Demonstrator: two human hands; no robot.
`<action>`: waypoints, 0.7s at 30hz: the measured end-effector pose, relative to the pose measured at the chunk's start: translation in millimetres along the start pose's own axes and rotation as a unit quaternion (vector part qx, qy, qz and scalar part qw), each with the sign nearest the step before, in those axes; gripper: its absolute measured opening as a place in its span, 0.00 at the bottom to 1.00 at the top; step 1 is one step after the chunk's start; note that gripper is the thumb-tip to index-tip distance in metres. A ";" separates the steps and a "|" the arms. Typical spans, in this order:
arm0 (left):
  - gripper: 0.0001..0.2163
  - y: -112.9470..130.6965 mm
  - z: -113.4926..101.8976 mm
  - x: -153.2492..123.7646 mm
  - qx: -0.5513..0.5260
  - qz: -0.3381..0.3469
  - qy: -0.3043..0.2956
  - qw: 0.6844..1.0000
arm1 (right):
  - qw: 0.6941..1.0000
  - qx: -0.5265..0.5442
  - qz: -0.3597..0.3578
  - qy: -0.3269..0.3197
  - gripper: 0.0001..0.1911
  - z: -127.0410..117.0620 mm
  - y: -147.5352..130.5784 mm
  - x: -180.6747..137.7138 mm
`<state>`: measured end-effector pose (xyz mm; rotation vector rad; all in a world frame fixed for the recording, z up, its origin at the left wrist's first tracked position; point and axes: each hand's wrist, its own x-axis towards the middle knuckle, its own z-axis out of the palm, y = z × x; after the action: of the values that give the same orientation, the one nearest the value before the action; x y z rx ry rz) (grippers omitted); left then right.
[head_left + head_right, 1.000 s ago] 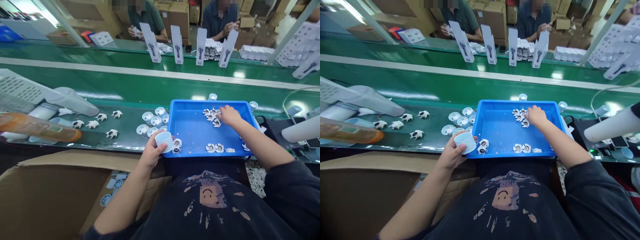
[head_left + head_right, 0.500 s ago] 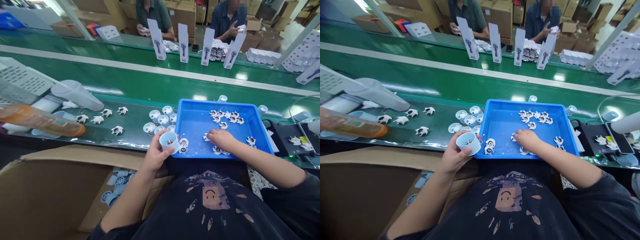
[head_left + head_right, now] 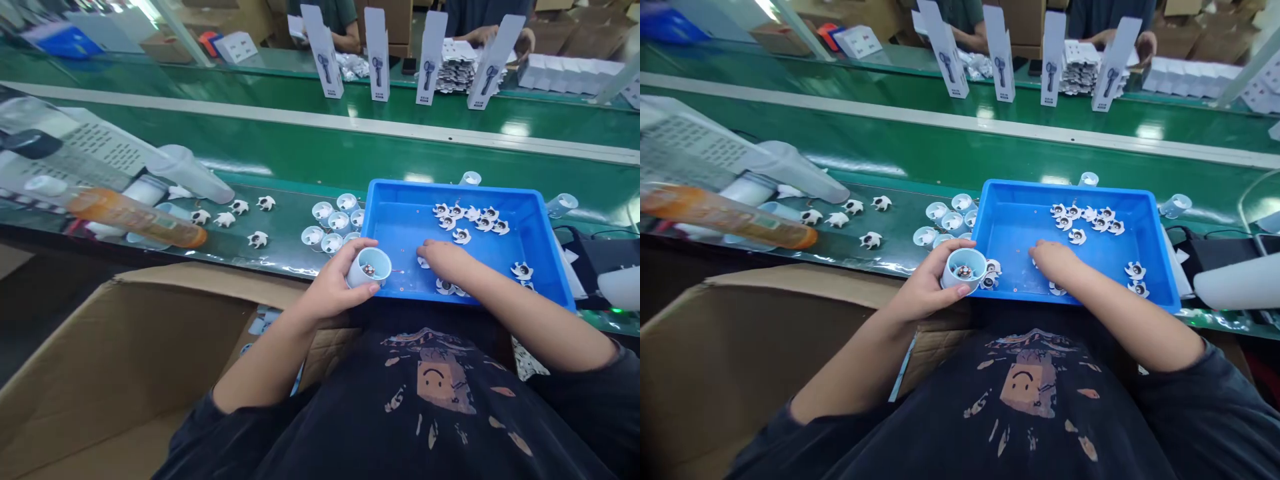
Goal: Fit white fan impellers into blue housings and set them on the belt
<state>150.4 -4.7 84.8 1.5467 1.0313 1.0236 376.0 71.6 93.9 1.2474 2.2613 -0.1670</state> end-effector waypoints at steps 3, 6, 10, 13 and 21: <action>0.32 -2.8 3.8 4.8 -0.106 -0.052 -0.037 0.992 | 1.000 0.000 -0.011 0.004 0.13 2.7 8.8 1.3; 0.31 -4.7 11.1 10.2 -0.081 -0.071 -0.029 0.994 | 1.000 0.005 0.001 0.000 0.12 5.3 11.5 3.5; 0.29 -2.0 19.8 12.9 0.056 -0.026 -0.069 0.996 | 0.999 0.019 0.043 0.004 0.13 5.8 7.2 3.3; 0.28 0.5 24.5 11.2 0.156 -0.010 -0.115 0.981 | 0.997 0.036 0.071 0.003 0.13 4.7 -1.7 0.6; 0.27 4.0 25.9 5.1 0.227 -0.003 -0.080 0.971 | 0.983 0.143 0.075 0.086 0.13 -1.9 -13.1 -6.1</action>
<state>177.0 -7.4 84.9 1.9565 1.2106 0.6689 367.2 60.4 96.6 1.6323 2.3357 -0.3491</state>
